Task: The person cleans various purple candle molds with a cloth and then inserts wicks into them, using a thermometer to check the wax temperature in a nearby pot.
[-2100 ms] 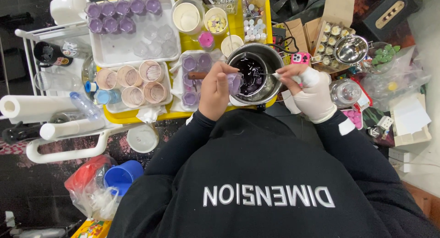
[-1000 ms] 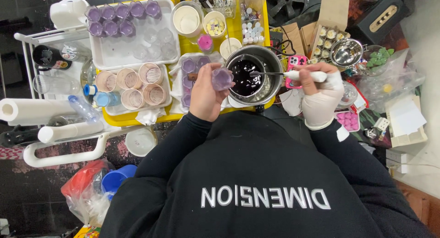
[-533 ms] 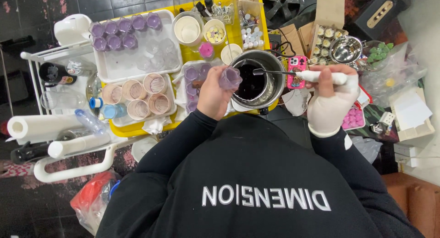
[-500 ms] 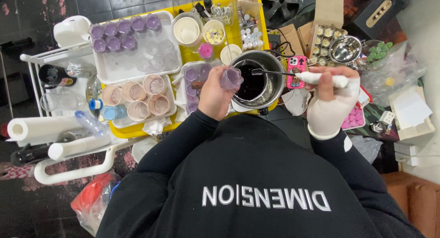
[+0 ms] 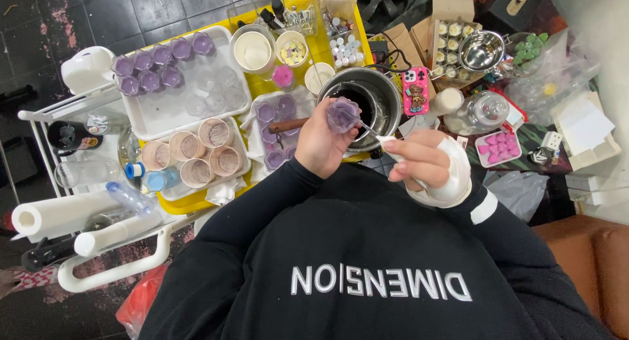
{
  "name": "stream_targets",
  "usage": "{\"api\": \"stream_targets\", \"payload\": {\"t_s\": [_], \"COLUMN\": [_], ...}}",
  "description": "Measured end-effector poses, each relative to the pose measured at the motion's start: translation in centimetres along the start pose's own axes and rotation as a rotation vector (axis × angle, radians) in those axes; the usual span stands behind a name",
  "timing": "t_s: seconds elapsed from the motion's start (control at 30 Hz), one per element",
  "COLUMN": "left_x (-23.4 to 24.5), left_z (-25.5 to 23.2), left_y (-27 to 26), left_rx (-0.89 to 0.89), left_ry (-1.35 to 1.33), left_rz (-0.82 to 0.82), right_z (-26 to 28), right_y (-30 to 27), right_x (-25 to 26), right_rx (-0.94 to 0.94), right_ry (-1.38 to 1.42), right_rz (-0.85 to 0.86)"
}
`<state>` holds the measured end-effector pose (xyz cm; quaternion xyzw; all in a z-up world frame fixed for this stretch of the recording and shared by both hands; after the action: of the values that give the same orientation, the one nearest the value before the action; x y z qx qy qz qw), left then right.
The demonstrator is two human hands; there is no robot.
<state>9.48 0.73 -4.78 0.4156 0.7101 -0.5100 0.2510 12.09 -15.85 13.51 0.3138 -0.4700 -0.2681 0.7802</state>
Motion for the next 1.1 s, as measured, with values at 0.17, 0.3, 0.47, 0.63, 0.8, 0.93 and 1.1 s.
{"api": "stream_targets", "payload": {"t_s": [0.17, 0.3, 0.47, 0.63, 0.8, 0.93, 1.1], "left_x": [-0.1, -0.6, -0.4, 0.1, -0.3, -0.1, -0.6], "left_z": [0.1, -0.7, -0.8, -1.3, -1.8, -1.1, -1.6], "left_y": [-0.2, -1.2, -1.4, -1.3, -1.5, -1.3, -1.9], "left_rx": [-0.029, -0.075, -0.091, -0.230, -0.370, -0.317, -0.303], "left_ry": [0.007, 0.043, 0.082, 0.129, 0.238, 0.225, 0.263], "left_rz": [0.069, 0.034, 0.017, 0.079, 0.108, 0.080, 0.110], "right_z": [1.0, 1.6, 2.2, 3.2, 2.9, 2.4, 0.9], "right_y": [-0.7, -0.7, 0.0, 1.0, 1.6, 1.7, 1.4], "right_x": [-0.3, -0.8, -1.1, -2.0, -2.3, -2.1, -1.4], "right_rx": [0.084, 0.136, 0.138, 0.172, 0.046, -0.048, -0.276], "right_ry": [-0.077, -0.093, -0.148, -0.222, -0.141, -0.130, -0.017], "right_rz": [0.007, -0.008, 0.047, 0.096, 0.021, 0.004, -0.089]}}
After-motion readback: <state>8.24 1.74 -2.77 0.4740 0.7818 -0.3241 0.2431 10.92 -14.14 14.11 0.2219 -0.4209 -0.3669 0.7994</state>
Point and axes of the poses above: each hand's wrist, its own y-axis towards the middle knuckle, its own x-axis out of the back of the hand, z = x × y, the point moved 7 cm from there along y, towards the middle knuckle, and after that the axes turned 2 degrees about -z, right-handed, at the moved point
